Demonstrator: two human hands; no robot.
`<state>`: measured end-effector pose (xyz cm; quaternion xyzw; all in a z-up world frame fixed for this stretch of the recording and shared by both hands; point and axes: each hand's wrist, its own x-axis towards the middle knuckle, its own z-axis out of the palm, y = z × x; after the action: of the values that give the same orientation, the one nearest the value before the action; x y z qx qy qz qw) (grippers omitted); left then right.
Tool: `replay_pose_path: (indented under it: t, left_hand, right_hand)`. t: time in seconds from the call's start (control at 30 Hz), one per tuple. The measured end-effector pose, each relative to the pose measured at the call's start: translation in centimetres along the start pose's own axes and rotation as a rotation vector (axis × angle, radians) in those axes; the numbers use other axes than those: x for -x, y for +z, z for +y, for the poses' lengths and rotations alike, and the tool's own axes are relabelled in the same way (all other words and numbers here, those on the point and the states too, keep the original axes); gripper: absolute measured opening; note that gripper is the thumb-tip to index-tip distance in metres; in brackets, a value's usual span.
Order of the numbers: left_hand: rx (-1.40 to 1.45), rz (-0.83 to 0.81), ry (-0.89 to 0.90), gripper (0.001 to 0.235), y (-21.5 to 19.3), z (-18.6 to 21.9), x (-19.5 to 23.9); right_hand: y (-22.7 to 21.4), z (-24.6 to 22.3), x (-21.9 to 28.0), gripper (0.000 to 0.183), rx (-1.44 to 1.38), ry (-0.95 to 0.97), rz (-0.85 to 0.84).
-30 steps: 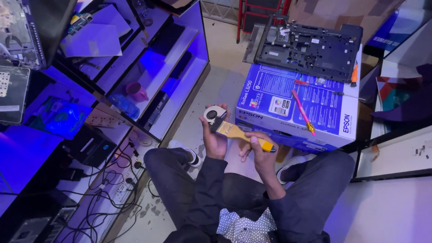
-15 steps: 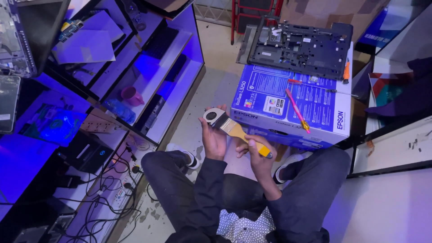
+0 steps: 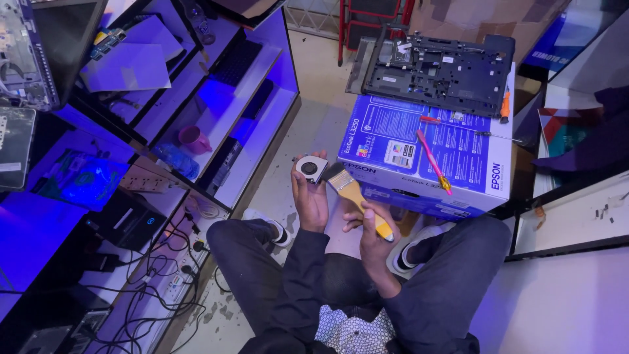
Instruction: The person sits on the floor and cleans a small white electronic component using a pink toothbrush and a yellow paintbrush. They alternate between the two tools to scrub and brush the device's surface and edges.
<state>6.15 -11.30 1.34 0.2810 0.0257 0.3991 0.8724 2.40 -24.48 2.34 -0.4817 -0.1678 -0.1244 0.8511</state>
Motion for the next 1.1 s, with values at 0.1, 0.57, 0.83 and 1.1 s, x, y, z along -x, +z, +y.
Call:
replay_pose_path:
  t: [0.1,0.57,0.83,1.1]
  left_hand:
    - [0.014,0.009,-0.018,0.052,0.5,0.0,0.5]
    - [0.005,0.048,-0.047,0.054,0.3,-0.5,0.8]
    - [0.269,0.047,-0.674,0.057,-2.1,-3.3,4.9]
    - [0.102,0.494,-0.577,0.034,-13.2,-8.2,4.4]
  right_hand:
    - [0.3,0.7,0.9,0.023,-0.034,0.037,-0.012]
    - [1.0,-1.4,-0.6,0.018,0.096,0.028,-0.003]
    - [-0.7,2.2,0.9,0.016,0.524,-0.047,0.127]
    - [-11.3,-1.8,-3.4,0.034,0.422,-0.371,-0.054]
